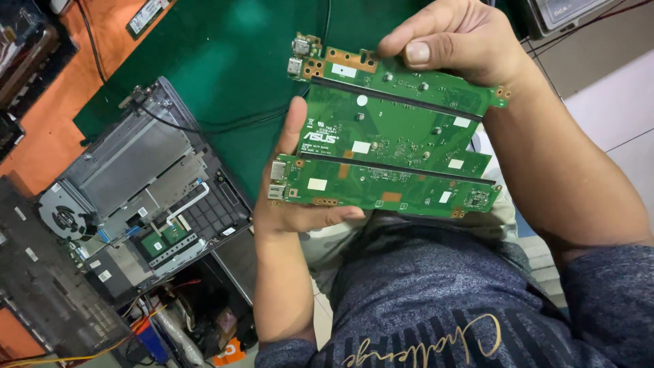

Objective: Diagnosing and testing a laptop motherboard using a multimeter at a repair bench.

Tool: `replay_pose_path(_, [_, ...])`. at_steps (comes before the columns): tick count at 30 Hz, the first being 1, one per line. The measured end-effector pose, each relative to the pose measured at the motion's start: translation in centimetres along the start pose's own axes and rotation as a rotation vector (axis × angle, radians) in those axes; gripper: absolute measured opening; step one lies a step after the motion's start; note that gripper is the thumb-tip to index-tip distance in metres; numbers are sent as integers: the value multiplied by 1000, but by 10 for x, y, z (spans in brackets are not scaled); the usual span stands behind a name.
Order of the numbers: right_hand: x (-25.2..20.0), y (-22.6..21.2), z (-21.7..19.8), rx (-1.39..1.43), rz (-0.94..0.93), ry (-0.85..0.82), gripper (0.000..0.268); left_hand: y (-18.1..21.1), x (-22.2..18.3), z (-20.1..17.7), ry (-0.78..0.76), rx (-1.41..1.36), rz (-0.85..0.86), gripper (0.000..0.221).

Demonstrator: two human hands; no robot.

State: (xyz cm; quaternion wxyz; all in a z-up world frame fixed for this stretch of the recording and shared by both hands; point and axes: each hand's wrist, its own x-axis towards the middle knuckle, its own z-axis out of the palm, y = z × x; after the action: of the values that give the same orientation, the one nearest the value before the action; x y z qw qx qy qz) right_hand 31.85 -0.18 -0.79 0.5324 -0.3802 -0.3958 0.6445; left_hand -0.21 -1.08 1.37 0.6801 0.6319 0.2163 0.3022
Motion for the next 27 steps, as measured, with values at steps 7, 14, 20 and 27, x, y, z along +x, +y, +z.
replay_pose_path(7, [1,-4,3,26,-2,-37,26,-1,1,1,30,78,43,135])
replay_pose_path(14, [2,-9,6,58,10,-52,25,-1,3,1,3,-9,53,133])
replay_pose_path(20, [2,-9,6,53,15,-59,26,4,5,3,31,32,39,131])
replay_pose_path(27, [2,-10,8,122,33,-66,25,5,6,7,14,-127,33,129])
